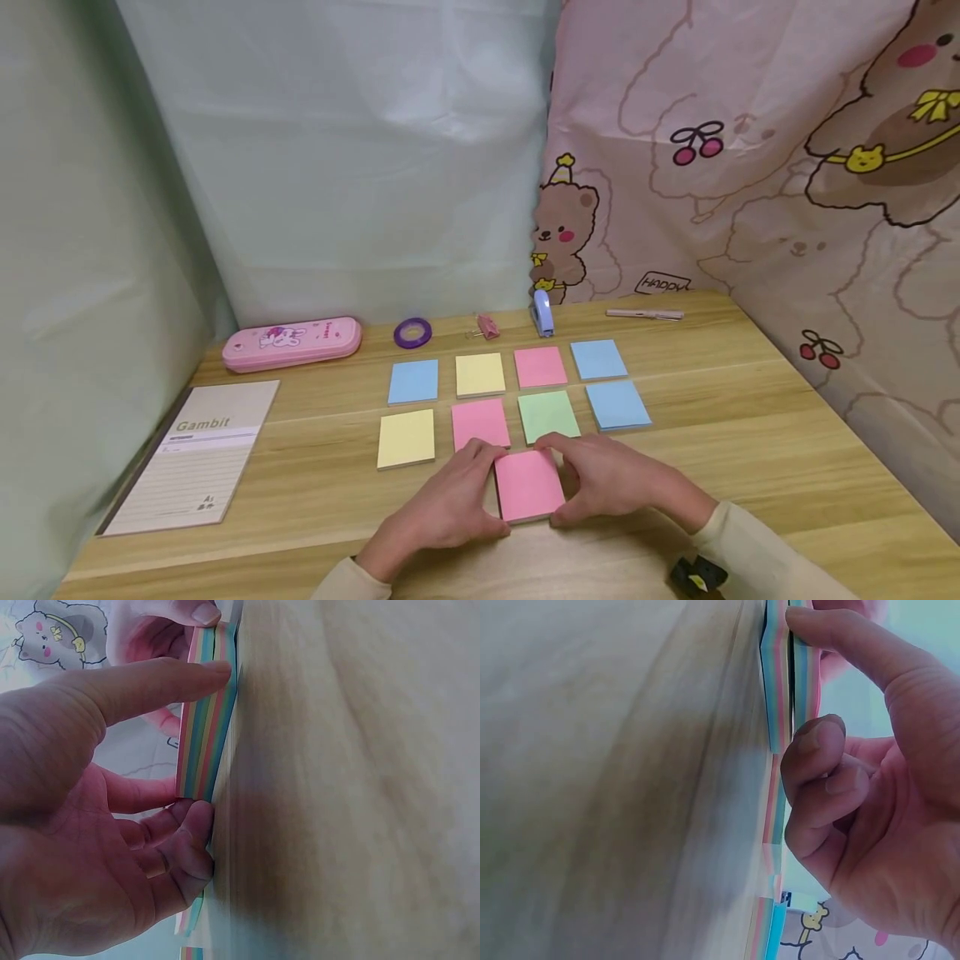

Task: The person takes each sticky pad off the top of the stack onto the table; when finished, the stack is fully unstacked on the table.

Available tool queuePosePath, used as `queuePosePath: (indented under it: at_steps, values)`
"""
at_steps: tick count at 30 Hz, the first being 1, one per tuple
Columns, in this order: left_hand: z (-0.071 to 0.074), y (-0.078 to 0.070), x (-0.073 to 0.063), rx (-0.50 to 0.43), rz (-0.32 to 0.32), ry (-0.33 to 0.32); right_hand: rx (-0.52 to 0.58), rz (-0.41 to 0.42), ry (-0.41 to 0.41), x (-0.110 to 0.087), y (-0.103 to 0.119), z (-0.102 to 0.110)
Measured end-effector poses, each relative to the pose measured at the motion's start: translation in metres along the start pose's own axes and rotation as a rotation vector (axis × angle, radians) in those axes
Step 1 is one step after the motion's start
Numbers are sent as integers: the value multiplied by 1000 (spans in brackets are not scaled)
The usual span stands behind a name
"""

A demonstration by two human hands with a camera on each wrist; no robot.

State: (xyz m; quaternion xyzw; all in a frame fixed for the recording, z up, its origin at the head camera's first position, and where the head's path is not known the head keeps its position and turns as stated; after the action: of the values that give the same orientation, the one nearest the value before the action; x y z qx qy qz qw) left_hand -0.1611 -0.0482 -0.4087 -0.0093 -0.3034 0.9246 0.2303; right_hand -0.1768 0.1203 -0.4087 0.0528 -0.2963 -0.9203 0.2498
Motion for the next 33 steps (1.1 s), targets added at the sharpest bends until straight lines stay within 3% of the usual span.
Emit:
queuePosePath:
  at_steps: [18, 27, 33]
  values:
    - [0, -2, 1, 14, -16, -4, 10, -4, -45, -11, -10, 18]
    - [1, -3, 0, 10, -13, -14, 109, -43, -86, -29, -26, 53]
    - [1, -3, 0, 14, -13, -16, 89, -66, -126, -44, -46, 74]
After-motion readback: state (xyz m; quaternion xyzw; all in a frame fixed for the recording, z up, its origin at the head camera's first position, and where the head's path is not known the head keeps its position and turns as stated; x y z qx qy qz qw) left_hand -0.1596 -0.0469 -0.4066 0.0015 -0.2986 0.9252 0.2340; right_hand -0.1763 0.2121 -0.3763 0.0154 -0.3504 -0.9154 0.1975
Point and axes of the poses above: each hand's wrist, its own x-axis towards the middle knuckle, its own z-axis out of the back of the hand, y = z × x, the point moved 8 cm from there along x, towards the middle knuckle, and after that the axes turned 15 degrees about -y, right-handed, at the moved point
